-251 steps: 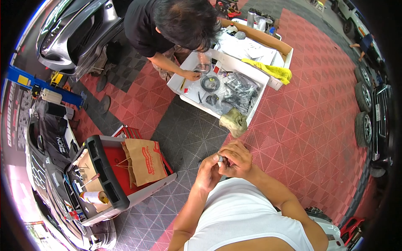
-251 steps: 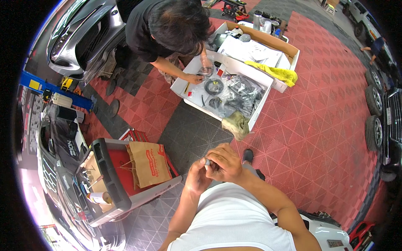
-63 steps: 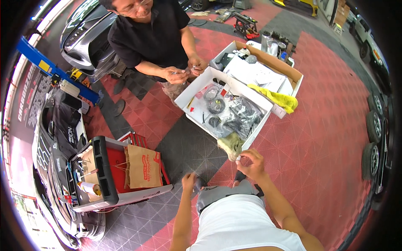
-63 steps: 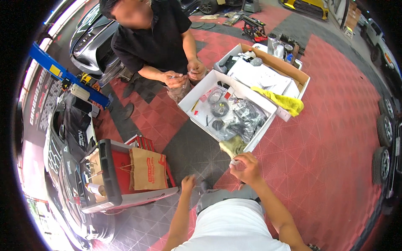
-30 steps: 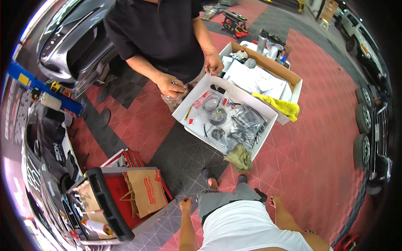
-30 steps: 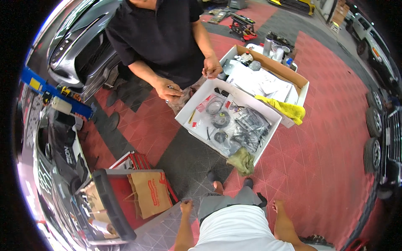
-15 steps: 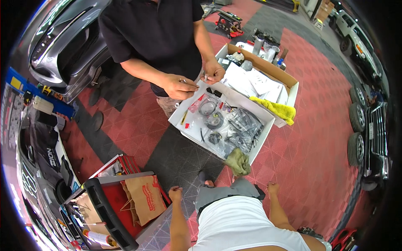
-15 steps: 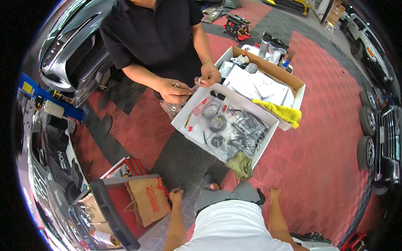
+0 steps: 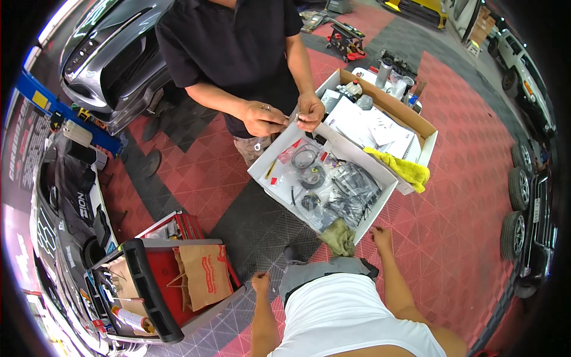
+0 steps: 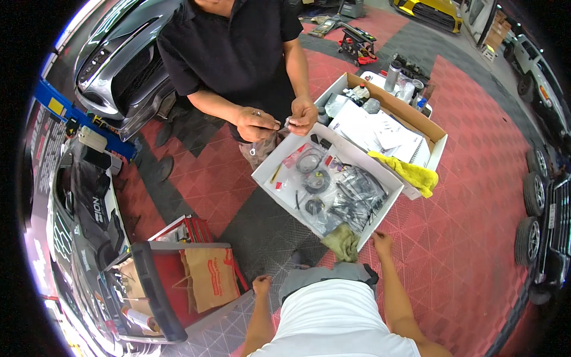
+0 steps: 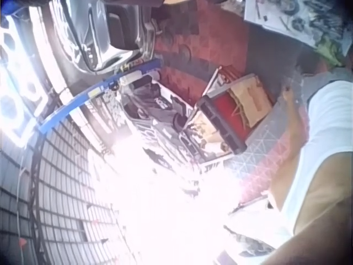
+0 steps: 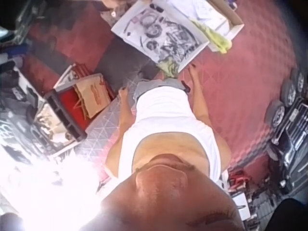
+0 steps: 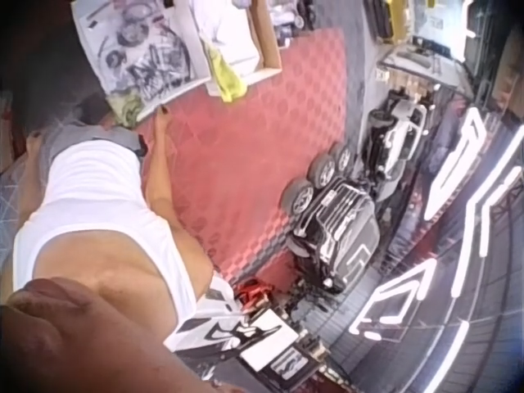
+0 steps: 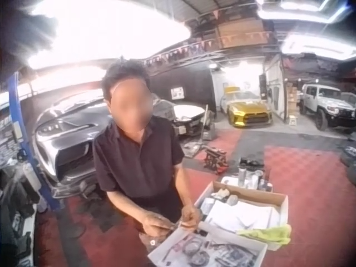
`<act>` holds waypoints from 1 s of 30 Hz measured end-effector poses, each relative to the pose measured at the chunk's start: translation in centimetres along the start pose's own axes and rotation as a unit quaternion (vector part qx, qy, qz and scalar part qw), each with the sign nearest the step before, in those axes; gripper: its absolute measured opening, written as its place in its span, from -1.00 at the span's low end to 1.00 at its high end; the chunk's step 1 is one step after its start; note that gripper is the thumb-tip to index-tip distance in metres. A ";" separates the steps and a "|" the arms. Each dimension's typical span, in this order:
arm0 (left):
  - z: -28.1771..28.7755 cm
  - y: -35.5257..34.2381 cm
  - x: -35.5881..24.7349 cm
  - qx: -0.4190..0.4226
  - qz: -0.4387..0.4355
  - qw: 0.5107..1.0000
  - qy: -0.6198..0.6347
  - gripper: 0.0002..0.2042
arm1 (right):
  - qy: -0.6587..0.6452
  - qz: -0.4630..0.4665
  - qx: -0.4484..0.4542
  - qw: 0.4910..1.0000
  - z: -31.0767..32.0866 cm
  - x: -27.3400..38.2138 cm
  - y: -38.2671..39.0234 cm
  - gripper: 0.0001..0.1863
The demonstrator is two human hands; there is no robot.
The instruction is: Inspecting and maintaining brake components on a vehicle, including a brake disc and suspension assembly.
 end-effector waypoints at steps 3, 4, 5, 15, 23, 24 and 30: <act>1.6 1.6 2.0 -0.027 -0.015 0.999 -0.032 -0.84 | -0.011 0.009 0.060 0.998 -4.0 5.3 0.4 -0.74; 2.0 1.9 2.6 -0.030 -0.013 0.997 -0.069 -0.86 | -0.033 0.028 0.088 0.995 -5.6 7.5 0.7 -0.75; 2.3 2.1 3.1 -0.032 -0.013 0.997 -0.069 -0.86 | -0.067 0.037 0.119 0.990 -7.2 9.6 1.1 -0.75; 3.0 3.2 5.8 -0.041 0.069 0.996 0.044 -0.89 | -0.190 0.145 0.247 0.939 -16.2 28.9 5.3 -0.69; 2.8 2.8 5.9 -0.024 0.033 0.997 0.062 -0.87 | -0.234 0.183 0.241 0.924 -17.3 35.9 6.2 -0.64; 2.8 2.9 6.1 -0.022 0.052 0.997 0.062 -0.87 | -0.229 0.189 0.239 0.924 -17.4 36.1 6.2 -0.64; 3.1 3.0 7.0 -0.023 0.075 0.996 0.052 -0.90 | -0.233 0.199 0.231 0.923 -18.6 36.7 6.0 -0.63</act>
Point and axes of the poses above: each hand's wrist, its own y-axis away from the middle knuckle, its own z-axis out of the back of the hand, x = y × z, the point moved 6 cm from there along -y, towards the middle knuckle, and after that the axes turned 5 degrees about y, right-handed, at the moved point
